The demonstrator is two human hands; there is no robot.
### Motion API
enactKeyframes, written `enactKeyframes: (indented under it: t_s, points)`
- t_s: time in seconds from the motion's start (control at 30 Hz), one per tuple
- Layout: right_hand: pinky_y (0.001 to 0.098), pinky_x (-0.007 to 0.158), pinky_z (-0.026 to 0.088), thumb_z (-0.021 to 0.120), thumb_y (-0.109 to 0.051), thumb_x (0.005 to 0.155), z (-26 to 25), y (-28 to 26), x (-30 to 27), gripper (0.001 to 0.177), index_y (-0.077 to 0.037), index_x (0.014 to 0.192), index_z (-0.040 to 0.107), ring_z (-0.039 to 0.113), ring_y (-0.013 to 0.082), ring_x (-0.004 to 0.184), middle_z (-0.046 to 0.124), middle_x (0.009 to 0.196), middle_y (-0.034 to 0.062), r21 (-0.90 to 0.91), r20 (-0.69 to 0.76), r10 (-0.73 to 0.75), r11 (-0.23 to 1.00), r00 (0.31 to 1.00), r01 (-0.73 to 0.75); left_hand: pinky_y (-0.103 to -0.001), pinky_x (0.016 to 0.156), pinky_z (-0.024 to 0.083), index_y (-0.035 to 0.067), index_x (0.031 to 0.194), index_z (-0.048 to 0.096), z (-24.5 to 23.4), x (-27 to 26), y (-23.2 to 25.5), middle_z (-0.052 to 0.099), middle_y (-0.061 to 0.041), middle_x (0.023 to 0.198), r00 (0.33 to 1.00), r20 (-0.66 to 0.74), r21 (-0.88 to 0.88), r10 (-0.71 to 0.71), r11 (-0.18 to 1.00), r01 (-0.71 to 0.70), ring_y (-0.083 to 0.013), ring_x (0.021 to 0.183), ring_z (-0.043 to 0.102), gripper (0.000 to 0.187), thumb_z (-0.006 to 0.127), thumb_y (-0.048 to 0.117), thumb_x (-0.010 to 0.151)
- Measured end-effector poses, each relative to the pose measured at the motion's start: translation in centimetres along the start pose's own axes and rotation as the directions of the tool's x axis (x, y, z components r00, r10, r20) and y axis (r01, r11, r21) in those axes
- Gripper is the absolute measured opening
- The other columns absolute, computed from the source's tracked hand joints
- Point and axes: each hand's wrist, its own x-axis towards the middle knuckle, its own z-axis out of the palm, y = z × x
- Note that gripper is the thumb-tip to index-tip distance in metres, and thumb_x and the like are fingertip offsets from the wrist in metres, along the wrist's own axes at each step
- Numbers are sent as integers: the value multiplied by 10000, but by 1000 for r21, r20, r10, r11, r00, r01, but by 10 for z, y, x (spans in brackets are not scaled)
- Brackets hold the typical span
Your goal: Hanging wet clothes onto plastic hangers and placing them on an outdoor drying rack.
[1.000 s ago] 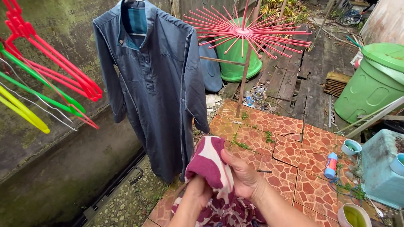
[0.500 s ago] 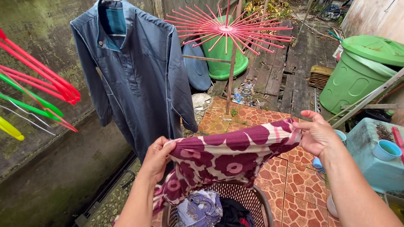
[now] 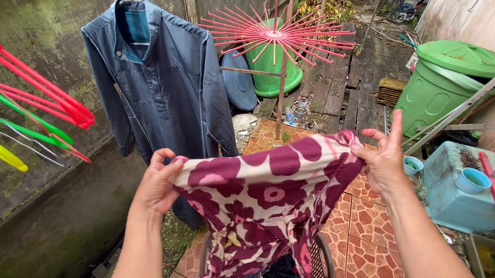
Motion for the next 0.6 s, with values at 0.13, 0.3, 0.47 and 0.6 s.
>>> enactKeyframes:
  t_s: [0.13, 0.3, 0.47, 0.6]
  points:
    - [305, 630, 629, 629, 158, 778, -32, 10, 32, 1110, -376, 1686, 278, 680, 156, 780, 575, 1122, 127, 72, 153, 199, 975, 968, -212, -360, 750, 579, 120, 1016, 581, -38, 34, -9, 690, -31, 933, 994, 21, 128, 105, 986, -107, -160, 856, 680, 272, 735, -21, 843]
    - [282, 723, 622, 601, 248, 841, -79, 20, 66, 873, -223, 1563, 465, 622, 128, 880, 539, 1089, 71, -62, -265, -76, 996, 961, 62, -250, 716, 532, 33, 938, 692, -41, 45, -10, 707, -21, 878, 918, -40, 270, 395, 888, -371, -109, 776, 643, 87, 717, -23, 878]
    - [284, 765, 600, 590, 217, 877, -58, 14, 53, 628, -138, 1395, 579, 629, 142, 945, 594, 1148, 63, -87, -185, -144, 988, 972, 130, -243, 752, 499, -2, 1026, 741, -47, 55, -9, 666, -17, 955, 769, -50, 572, 637, 650, -501, -84, 827, 592, 95, 709, -13, 937]
    - [308, 856, 623, 600, 171, 898, -54, 16, 51, 405, -46, 1228, 686, 674, 171, 983, 639, 1222, 98, 211, -121, 52, 977, 991, -26, -301, 875, 521, 44, 1254, 700, -32, 55, -1, 556, -93, 1182, 669, -80, 787, 739, 458, -412, -144, 984, 587, 301, 719, 66, 955]
